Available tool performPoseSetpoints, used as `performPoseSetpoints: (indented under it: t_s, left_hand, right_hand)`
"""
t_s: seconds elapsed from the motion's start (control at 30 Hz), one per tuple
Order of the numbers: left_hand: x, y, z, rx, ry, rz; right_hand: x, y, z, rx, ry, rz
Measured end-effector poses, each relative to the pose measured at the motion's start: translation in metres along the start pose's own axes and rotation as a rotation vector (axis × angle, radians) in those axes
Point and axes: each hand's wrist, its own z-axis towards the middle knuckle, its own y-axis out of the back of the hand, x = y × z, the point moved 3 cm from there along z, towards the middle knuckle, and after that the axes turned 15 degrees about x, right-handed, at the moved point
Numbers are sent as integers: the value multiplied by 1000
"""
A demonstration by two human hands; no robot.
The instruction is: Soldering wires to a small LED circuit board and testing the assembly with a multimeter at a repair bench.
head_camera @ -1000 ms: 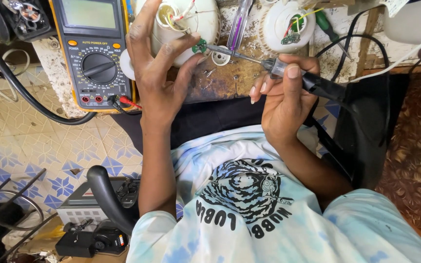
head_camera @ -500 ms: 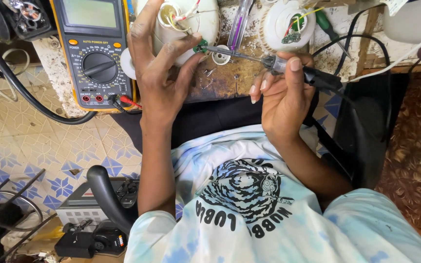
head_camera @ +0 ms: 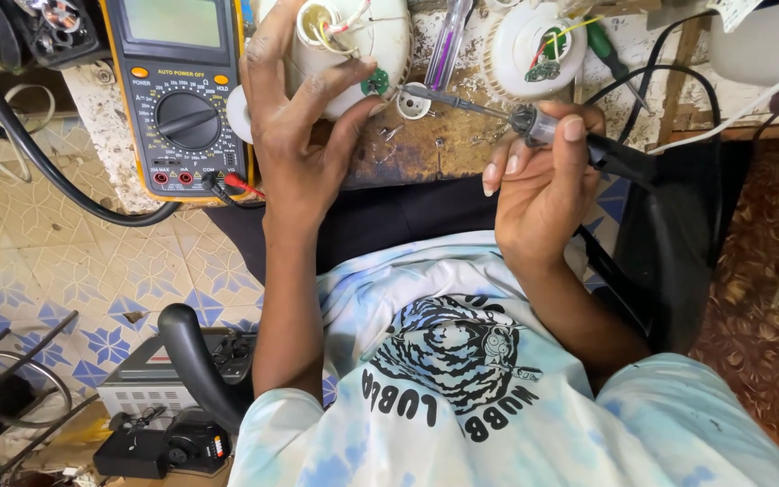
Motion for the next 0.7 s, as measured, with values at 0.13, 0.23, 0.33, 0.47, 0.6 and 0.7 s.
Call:
performPoseSetpoints:
  t_s: [0.13, 0.23, 0.33, 0.47, 0.6, 0.7]
  left_hand:
    - [-2, 1, 0, 11, -8, -5]
    - [-1, 1, -1, 14, -15, 7]
    - [-1, 2, -1, 8, -42, 8]
    - [1, 2, -3, 9, -72, -27]
    - [1, -1, -7, -20, -68, 4]
    - [-2, -3, -13, -71, -33, 25]
  right_hand:
    - [3, -4, -2, -1, 38, -47]
    - [5, -6, -2, 31, 65, -64]
    - [6, -7, -4, 31, 69, -133]
    - [6, -6, -6, 29, 93, -150]
    - [9, -8, -6, 17, 113, -190]
    - [7, -4, -6, 3, 131, -179]
